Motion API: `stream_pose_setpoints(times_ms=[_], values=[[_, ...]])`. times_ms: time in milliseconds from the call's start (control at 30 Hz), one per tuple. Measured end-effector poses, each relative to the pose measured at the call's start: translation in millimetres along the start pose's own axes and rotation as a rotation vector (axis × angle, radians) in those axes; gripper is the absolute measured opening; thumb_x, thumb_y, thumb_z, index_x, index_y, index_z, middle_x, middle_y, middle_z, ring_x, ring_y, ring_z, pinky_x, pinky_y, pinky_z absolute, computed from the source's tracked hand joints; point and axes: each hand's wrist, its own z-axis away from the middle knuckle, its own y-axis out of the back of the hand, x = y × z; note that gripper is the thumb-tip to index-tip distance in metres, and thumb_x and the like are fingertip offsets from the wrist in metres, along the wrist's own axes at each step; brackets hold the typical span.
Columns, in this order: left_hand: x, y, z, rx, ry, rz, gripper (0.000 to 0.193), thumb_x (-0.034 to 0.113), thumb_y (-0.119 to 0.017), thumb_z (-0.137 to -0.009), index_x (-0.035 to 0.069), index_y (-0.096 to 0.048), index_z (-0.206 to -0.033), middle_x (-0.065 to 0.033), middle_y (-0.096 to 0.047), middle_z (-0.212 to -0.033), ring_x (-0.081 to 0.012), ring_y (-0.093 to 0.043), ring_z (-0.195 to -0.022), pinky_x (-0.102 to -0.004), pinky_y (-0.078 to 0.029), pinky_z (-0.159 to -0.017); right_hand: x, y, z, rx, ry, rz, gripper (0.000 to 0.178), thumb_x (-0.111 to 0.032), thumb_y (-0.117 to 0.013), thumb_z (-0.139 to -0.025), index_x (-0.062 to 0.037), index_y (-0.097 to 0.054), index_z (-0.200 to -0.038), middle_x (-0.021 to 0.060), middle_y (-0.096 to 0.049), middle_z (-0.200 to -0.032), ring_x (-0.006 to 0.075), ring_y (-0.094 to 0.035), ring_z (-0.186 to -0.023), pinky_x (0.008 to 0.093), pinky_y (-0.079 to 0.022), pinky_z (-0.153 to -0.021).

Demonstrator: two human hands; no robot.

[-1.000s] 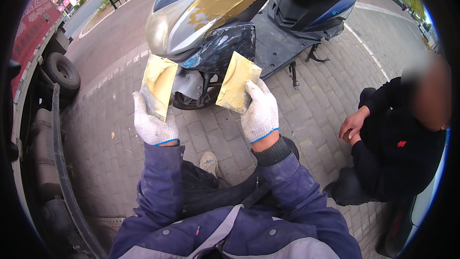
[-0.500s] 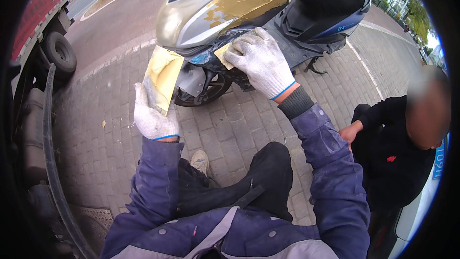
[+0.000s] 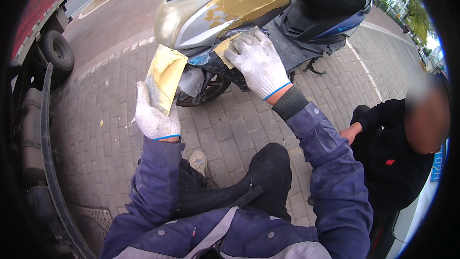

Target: The person applies a yellow body filler to the front fairing of a scooter using a spreader, smoothing the material over a damaged area. They repeatedly scrape and spread the filler to even out the surface.

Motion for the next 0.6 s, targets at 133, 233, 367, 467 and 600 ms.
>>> stream_pose_setpoints(times_ms=[133,233,367,467,600], values=[[0,2,-3,-0.022,-0.020,0.018,0.051,0.036,-0.049,-0.119,-0.004,-0.058,-0.149,-0.0191,-0.069,-0.146,-0.0309,-0.071,-0.129,-0.0454,-0.059,-0.108,-4,19,10,-0.066,-0.001,0.025,0.027,-0.008,-0.072,-0.085,-0.0122,-0.078,-0.111,0.0109,-0.075,-0.116,0.0310,-0.070,-0.123,0.0506,-0.049,-0.114],[4,3,-3,-0.025,-0.021,0.024,0.052,0.036,-0.048,-0.120,-0.004,-0.058,-0.150,-0.0191,-0.069,-0.146,-0.0310,-0.071,-0.129,-0.0450,-0.059,-0.109,4,38,17,-0.027,-0.005,0.044,0.029,-0.008,-0.073,-0.083,-0.0122,-0.078,-0.111,0.0115,-0.077,-0.115,0.0319,-0.072,-0.119,0.0507,-0.052,-0.110],[4,1,1,0.024,0.017,-0.007,0.052,0.036,-0.047,-0.120,-0.005,-0.056,-0.152,-0.0191,-0.069,-0.146,-0.0311,-0.069,-0.132,-0.0436,-0.056,-0.113,20,42,17,0.058,-0.018,0.103,0.031,-0.006,-0.072,-0.084,-0.0106,-0.079,-0.114,0.0126,-0.077,-0.117,0.0328,-0.072,-0.118,0.0519,-0.054,-0.108],[3,-3,2,-0.081,0.012,0.021,0.052,0.035,-0.046,-0.121,-0.005,-0.054,-0.154,-0.0193,-0.067,-0.148,-0.0313,-0.069,-0.133,-0.0439,-0.056,-0.113,31,28,8,0.079,0.009,0.083,0.034,-0.005,-0.073,-0.083,-0.0098,-0.079,-0.116,0.0128,-0.076,-0.117,0.0334,-0.071,-0.118,0.0518,-0.054,-0.108],[-2,-6,4,-0.146,0.012,0.019,0.054,0.035,-0.044,-0.121,-0.006,-0.052,-0.155,-0.0199,-0.065,-0.151,-0.0314,-0.068,-0.134,-0.0438,-0.056,-0.113,36,13,12,0.083,0.033,0.059,0.033,-0.006,-0.073,-0.083,-0.0087,-0.079,-0.115,0.0127,-0.075,-0.116,0.0341,-0.070,-0.118,0.0512,-0.054,-0.108]])
